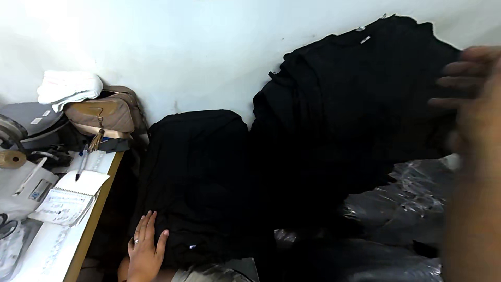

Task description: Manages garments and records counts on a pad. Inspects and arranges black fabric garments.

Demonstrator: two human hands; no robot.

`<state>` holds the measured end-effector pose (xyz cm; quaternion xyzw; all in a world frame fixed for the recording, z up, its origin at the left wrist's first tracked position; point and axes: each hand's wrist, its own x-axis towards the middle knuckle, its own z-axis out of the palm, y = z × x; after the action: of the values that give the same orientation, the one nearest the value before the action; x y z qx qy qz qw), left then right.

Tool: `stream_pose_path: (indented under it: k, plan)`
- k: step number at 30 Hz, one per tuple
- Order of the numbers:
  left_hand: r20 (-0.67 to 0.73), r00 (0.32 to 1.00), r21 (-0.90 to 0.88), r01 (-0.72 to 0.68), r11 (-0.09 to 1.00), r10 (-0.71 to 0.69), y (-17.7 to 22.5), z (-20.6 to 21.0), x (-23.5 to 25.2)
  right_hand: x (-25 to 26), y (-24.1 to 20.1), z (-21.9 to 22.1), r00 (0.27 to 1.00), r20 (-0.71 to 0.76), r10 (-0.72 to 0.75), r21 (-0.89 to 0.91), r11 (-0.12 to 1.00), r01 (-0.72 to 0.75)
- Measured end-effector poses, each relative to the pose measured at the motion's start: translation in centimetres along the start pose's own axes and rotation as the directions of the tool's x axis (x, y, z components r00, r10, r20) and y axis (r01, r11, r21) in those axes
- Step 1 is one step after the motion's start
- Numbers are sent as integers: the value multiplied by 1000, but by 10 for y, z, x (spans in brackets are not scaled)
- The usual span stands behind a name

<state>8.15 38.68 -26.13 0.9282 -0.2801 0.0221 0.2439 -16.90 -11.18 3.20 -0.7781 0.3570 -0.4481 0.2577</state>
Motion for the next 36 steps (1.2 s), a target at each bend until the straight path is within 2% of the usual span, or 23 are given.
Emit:
stream_pose_path:
  k: [2,4,7,9,10,12,14,15,16,24,31,36]
  plan:
    - [-13,1000,-8,-13,1000,13,-3,1,-1,-25,-19,32,989,8,-147,49,988,146]
    - [-19,999,-15,-28,999,28,-5,1,-2,-50,-27,79,925,32,-379,77,923,376]
    - [18,999,-28,-30,999,30,-4,-3,-3,-87,-32,164,695,155,-702,88,711,698]
    - [29,999,-28,-32,999,33,-5,-3,-3,-118,-50,213,542,307,-782,174,606,776]
    - [25,999,-26,-38,999,39,-6,-2,-3,-134,-54,237,495,387,-778,222,600,769]
    - [17,999,-17,-45,999,45,-8,-1,-4,-172,-45,287,452,569,-687,295,684,667]
    - [18,999,-13,-39,999,39,-9,0,-5,-209,-27,327,328,813,-481,255,800,543]
    - [20,999,-12,-34,999,34,-8,0,-6,-219,-22,337,256,890,-377,203,831,518]
    - [15,999,-9,-33,999,33,-8,1,-7,-223,-21,342,218,924,-314,168,846,506]
    - [-54,998,-5,-25,1000,25,-4,7,-14,-218,-16,334,214,926,-310,175,858,484]
    - [-60,998,-18,13,1000,-14,-3,9,-16,-217,-18,331,227,932,-284,148,867,476]
    - [-81,997,-46,-8,999,4,-4,9,-20,-216,-21,329,232,934,-271,134,870,475]
